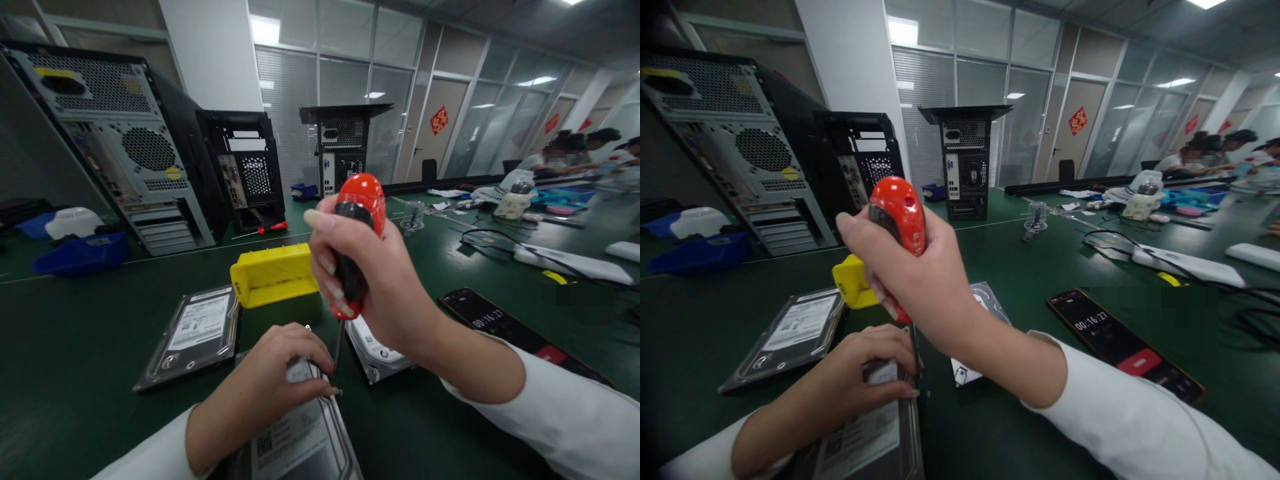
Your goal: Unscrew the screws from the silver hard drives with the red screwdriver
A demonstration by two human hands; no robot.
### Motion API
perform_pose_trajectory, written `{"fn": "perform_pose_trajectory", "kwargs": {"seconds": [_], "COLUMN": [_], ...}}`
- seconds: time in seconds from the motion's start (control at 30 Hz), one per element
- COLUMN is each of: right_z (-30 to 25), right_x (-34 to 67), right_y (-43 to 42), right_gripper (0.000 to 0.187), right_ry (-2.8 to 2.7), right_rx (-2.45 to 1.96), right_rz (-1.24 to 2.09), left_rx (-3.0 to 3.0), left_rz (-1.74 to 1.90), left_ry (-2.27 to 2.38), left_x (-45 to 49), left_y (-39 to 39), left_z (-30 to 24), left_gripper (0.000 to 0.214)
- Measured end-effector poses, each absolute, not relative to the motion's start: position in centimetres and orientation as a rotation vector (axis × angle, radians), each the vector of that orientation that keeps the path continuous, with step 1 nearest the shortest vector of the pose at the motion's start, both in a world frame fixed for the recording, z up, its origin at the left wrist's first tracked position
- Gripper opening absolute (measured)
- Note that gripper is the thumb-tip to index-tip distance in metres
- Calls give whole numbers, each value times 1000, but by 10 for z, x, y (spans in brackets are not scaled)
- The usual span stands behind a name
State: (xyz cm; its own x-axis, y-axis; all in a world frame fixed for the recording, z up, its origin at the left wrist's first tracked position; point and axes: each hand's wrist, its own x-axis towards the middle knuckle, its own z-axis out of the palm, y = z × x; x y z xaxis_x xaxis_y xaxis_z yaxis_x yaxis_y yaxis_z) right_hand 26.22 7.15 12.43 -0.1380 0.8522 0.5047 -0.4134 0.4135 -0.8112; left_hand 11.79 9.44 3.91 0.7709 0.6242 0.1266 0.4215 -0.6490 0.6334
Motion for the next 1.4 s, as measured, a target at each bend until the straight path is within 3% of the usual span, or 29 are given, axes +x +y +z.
{"fn": "perform_pose_trajectory", "kwargs": {"seconds": [0.33, 0.63, 1.4], "right_z": [134, 139, 140], "right_x": [274, 278, 287], "right_y": [74, 72, 80], "right_gripper": [24, 25, 28], "right_ry": [-1318, -1339, -1319], "right_rx": [-489, -475, -464], "right_rz": [1102, 1040, 1004], "left_rx": [2721, 2626, 2406], "left_rz": [-151, -593, -276], "left_ry": [861, 963, 849], "left_x": [162, 188, 162], "left_y": [93, 93, 109], "left_z": [77, 98, 83], "left_gripper": [28, 15, 9]}}
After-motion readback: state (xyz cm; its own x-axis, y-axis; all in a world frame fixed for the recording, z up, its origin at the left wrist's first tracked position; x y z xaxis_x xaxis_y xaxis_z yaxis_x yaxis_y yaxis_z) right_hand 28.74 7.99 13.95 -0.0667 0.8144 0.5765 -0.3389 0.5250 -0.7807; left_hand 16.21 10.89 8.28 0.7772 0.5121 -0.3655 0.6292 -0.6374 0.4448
